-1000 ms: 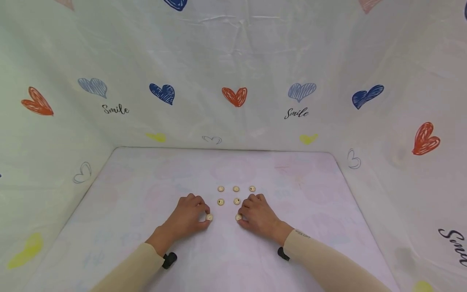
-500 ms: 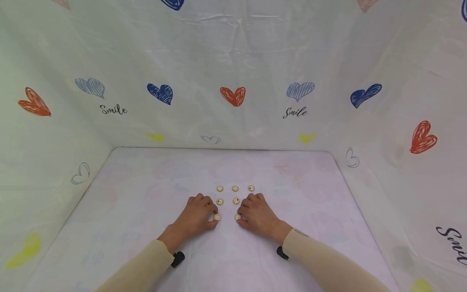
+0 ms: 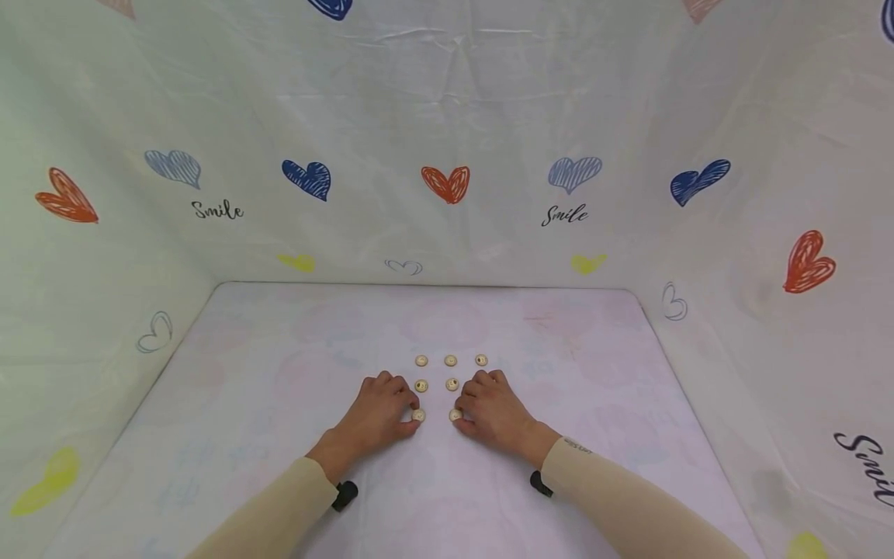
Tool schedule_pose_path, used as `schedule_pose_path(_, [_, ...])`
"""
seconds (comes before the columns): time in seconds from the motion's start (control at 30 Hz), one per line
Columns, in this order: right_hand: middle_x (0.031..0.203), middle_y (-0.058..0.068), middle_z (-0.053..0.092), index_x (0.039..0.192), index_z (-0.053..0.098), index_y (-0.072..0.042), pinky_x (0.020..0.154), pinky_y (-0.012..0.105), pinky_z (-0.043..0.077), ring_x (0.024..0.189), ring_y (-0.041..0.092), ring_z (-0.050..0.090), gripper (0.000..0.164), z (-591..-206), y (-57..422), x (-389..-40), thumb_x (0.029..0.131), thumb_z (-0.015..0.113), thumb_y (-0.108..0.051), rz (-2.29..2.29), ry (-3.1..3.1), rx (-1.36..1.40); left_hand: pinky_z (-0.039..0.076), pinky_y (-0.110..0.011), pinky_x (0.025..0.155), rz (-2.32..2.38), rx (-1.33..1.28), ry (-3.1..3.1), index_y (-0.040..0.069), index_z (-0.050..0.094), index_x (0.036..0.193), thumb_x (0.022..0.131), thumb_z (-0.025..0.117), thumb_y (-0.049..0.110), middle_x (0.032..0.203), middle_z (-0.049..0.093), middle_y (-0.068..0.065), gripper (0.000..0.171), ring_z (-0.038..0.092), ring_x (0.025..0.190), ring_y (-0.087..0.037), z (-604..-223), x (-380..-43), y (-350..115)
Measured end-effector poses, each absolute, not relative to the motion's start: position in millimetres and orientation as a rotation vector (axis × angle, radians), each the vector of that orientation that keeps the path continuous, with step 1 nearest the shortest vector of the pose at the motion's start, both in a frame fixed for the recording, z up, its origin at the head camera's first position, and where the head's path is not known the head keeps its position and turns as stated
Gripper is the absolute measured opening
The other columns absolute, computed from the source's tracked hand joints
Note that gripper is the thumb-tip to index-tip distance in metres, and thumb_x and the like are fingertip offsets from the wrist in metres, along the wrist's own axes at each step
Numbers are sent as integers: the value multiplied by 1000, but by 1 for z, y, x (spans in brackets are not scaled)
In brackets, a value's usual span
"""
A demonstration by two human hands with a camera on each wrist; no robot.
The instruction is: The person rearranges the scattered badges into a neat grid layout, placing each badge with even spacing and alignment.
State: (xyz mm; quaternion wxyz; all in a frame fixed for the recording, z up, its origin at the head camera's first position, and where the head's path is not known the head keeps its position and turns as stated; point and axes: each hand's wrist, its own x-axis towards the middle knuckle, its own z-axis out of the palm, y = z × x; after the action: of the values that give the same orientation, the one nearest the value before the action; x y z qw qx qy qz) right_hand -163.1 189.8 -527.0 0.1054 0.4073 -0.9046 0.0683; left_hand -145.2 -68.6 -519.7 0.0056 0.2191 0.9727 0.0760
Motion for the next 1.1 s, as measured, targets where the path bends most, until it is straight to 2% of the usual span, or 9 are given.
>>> schedule_pose_path(0.7, [96,-9,69,94,78,-23,91,42,43,94,15,54,16,-529,189,-164,90,83,-38,215,-2620,1185,47,-47,97,223,670,3055,29,79,101,92,80,45,107,68,7,19,56,103,-17,-520,-147,-67])
schedule_pose_path(1.1, [100,-8,70,100,79,-22,95,43,42,100,16,55,23,-529,191,-165,92,81,-43,182,-2705,1158,48,-48,98,220,651,3039,28,81,103,93,79,47,109,74,7,21,58,102,-17,-519,-149,-66])
